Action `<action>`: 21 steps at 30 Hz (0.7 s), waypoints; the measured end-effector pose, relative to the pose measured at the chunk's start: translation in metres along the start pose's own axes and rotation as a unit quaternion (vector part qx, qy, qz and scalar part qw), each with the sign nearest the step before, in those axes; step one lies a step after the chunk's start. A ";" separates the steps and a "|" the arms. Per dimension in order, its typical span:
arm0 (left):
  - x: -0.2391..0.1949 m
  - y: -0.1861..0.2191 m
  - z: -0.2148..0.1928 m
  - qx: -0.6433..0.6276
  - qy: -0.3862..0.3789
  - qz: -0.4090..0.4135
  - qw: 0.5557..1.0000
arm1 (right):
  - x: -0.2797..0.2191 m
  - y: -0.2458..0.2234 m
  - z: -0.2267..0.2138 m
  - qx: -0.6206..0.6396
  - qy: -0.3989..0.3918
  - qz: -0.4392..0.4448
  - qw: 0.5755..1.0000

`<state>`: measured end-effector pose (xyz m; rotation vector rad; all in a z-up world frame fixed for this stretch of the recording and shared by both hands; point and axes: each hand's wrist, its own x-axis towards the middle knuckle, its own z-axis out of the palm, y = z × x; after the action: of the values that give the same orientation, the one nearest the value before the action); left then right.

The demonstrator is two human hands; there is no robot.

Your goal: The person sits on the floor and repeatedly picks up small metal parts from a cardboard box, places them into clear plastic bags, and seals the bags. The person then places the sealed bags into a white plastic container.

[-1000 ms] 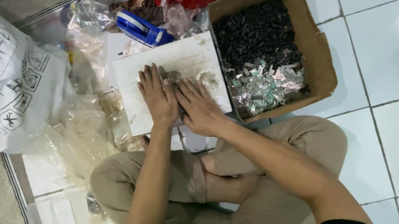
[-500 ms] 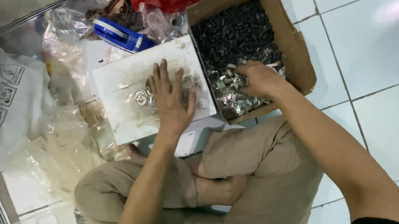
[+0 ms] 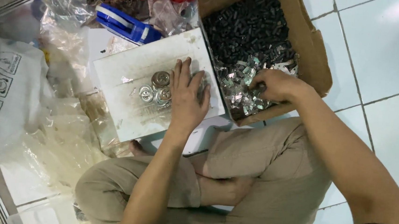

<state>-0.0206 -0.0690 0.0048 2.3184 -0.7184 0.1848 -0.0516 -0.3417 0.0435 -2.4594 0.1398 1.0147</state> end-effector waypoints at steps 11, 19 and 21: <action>0.000 -0.016 -0.006 0.057 0.027 -0.050 0.997 | 0.034 0.062 0.018 0.019 0.071 0.116 0.990; -0.020 -0.093 -0.066 0.151 0.038 -0.269 0.950 | 0.007 -0.021 0.023 0.074 0.283 -0.057 0.955; -0.024 -0.085 -0.073 0.137 -0.012 -0.287 0.948 | -0.008 -0.066 0.026 0.041 0.364 -0.203 0.908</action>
<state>0.0105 0.0412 0.0023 2.6914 -0.0008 -0.0134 -0.0564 -0.2722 0.0580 -2.5112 -0.0897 -0.1074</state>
